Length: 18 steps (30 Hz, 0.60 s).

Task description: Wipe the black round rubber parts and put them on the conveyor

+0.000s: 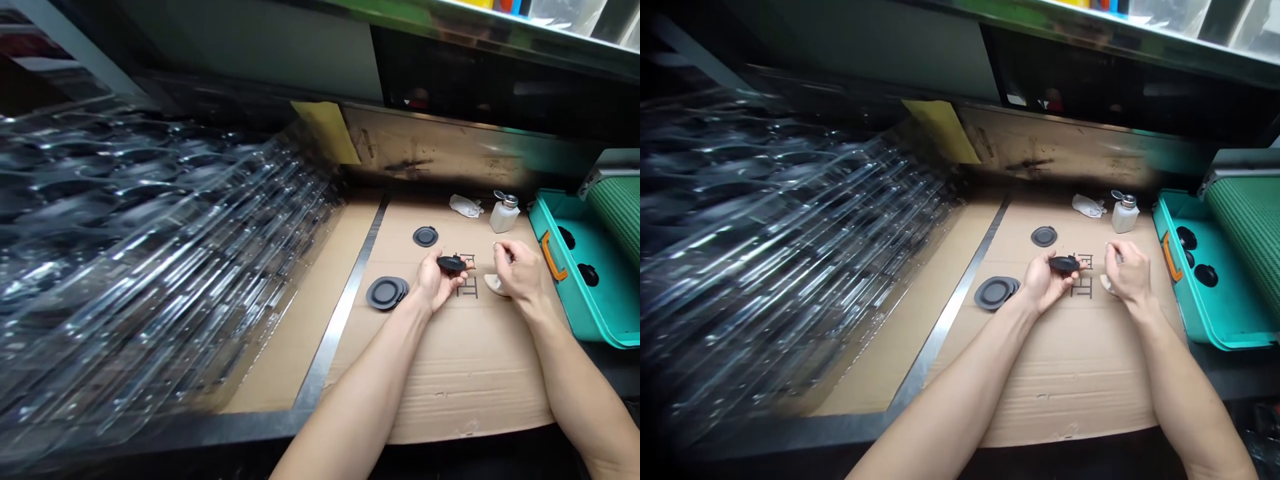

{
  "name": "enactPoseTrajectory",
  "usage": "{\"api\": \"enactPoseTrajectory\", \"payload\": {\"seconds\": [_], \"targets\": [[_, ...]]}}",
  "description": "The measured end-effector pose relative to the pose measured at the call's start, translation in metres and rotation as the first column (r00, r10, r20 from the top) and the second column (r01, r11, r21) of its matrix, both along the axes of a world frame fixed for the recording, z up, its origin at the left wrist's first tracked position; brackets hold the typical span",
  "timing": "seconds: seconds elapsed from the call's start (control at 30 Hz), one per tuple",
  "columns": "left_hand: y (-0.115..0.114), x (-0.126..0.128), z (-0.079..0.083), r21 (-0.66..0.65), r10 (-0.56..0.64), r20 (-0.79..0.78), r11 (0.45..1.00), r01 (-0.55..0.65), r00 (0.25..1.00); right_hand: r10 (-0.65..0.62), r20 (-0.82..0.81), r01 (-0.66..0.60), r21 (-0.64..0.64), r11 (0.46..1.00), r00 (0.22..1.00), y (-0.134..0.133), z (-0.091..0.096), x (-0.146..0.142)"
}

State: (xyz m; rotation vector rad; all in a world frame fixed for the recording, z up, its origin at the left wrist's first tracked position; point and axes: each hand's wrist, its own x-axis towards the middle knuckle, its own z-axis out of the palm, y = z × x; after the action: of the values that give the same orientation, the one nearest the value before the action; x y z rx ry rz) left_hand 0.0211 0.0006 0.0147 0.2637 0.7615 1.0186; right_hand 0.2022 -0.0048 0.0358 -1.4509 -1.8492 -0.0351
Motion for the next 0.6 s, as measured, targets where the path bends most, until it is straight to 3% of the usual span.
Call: {"api": "enactPoseTrajectory", "payload": {"seconds": [0.13,0.3,0.43,0.5,0.6], "targets": [[0.001,-0.008,0.005,-0.097,0.034,0.077,0.995,-0.026,0.996,-0.073,0.119,0.076,-0.024,0.997,0.99,0.011,0.001,0.027],[0.001,-0.007,0.005,-0.111,0.046,0.086,0.993,-0.037,0.995,-0.112,0.342,0.179,-0.169,0.969,0.933,0.016,-0.001,0.05],[0.001,-0.006,0.003,-0.1,0.056,0.08,0.994,-0.048,0.995,0.09,0.396,0.006,-0.235,0.972,0.914,0.006,0.004,0.051],[0.002,-0.008,0.001,-0.087,0.059,0.096,0.995,-0.051,0.994,0.227,0.428,-0.071,-0.35,0.934,0.875,-0.003,0.007,0.05],[0.002,-0.012,-0.001,-0.019,0.075,0.131,0.997,-0.073,0.989,0.308,0.486,-0.054,-0.469,0.881,0.818,-0.01,0.009,0.048]]}}
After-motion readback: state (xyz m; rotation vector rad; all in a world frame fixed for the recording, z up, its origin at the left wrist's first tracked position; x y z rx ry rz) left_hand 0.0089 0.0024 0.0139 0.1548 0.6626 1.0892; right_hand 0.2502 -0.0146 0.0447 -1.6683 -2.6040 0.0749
